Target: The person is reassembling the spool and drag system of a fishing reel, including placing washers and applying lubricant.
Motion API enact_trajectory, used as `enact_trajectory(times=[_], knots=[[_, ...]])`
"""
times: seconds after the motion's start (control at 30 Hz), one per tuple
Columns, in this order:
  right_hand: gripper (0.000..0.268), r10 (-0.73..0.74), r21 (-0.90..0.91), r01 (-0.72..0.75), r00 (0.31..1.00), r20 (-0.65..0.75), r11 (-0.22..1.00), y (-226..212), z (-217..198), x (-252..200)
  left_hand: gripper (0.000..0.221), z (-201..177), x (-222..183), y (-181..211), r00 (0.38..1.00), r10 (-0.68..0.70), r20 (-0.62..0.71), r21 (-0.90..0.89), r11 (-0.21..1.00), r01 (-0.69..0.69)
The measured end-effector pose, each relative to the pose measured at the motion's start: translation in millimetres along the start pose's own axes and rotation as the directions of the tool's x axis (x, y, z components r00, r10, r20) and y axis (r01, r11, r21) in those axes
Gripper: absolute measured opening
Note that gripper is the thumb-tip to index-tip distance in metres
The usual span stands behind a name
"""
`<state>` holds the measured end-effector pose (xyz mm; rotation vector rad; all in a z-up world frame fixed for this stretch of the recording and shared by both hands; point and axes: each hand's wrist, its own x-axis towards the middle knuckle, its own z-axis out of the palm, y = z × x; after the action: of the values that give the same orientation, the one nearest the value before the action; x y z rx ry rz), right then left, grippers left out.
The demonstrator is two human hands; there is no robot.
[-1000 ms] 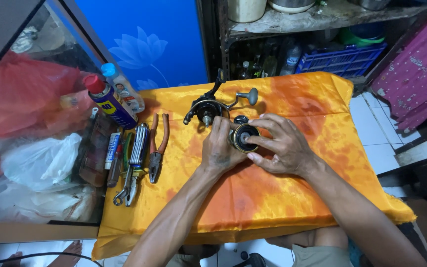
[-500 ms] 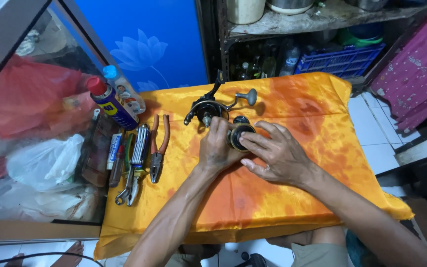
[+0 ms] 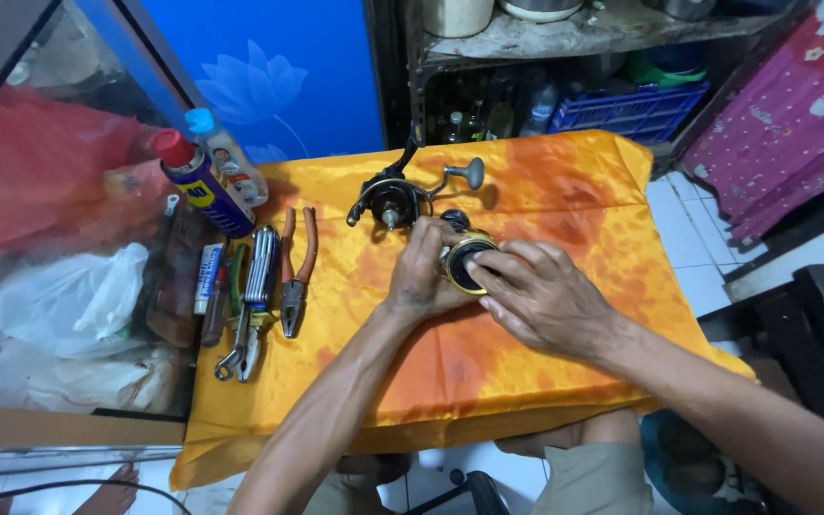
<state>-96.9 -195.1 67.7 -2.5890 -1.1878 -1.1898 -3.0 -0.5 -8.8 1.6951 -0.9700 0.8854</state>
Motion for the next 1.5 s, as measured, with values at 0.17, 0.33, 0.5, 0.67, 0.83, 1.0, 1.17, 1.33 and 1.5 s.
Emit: enact_trajectory(times=[0.17,0.33,0.5,0.67,0.83,1.0,1.17,1.33,1.5], knots=[[0.046,0.248,0.314,-0.187,0.954,-0.167,0.931,-11,13,-31,0.062,9,6,16,1.000,-0.005,-0.008,-0.295,0.955,0.002],[0.069,0.357,0.492,-0.233,0.917,-0.175,0.839,-15,24,-38,0.070,17,-6,12,0.998,0.033,0.044,-0.409,0.912,-0.012],[0.070,0.403,0.559,-0.236,0.894,-0.195,0.795,-12,43,-50,0.067,8,3,21,0.992,0.044,0.119,-0.423,0.906,0.010],[0.068,0.409,0.586,-0.219,0.887,-0.214,0.781,-13,44,-52,0.065,11,1,20,0.989,0.057,0.137,-0.406,0.914,0.004],[0.067,0.427,0.611,-0.222,0.880,-0.210,0.760,-16,45,-52,0.065,10,3,22,0.987,0.056,0.151,-0.395,0.919,0.008],[0.066,0.511,0.710,-0.237,0.836,-0.198,0.663,-21,50,-52,0.065,6,11,28,0.990,0.044,0.135,-0.369,0.929,0.009],[0.071,0.554,0.838,-0.282,0.832,-0.029,0.467,-19,56,-72,0.066,5,11,32,0.990,-0.007,0.138,-0.349,0.935,0.056],[0.075,0.567,0.876,-0.315,0.822,0.060,0.365,-14,64,-84,0.071,10,6,26,0.990,-0.053,0.130,-0.328,0.940,0.093],[0.050,0.554,0.843,-0.283,0.832,-0.021,0.457,-14,68,-89,0.069,9,4,30,0.981,-0.116,0.157,-0.290,0.944,0.158]])
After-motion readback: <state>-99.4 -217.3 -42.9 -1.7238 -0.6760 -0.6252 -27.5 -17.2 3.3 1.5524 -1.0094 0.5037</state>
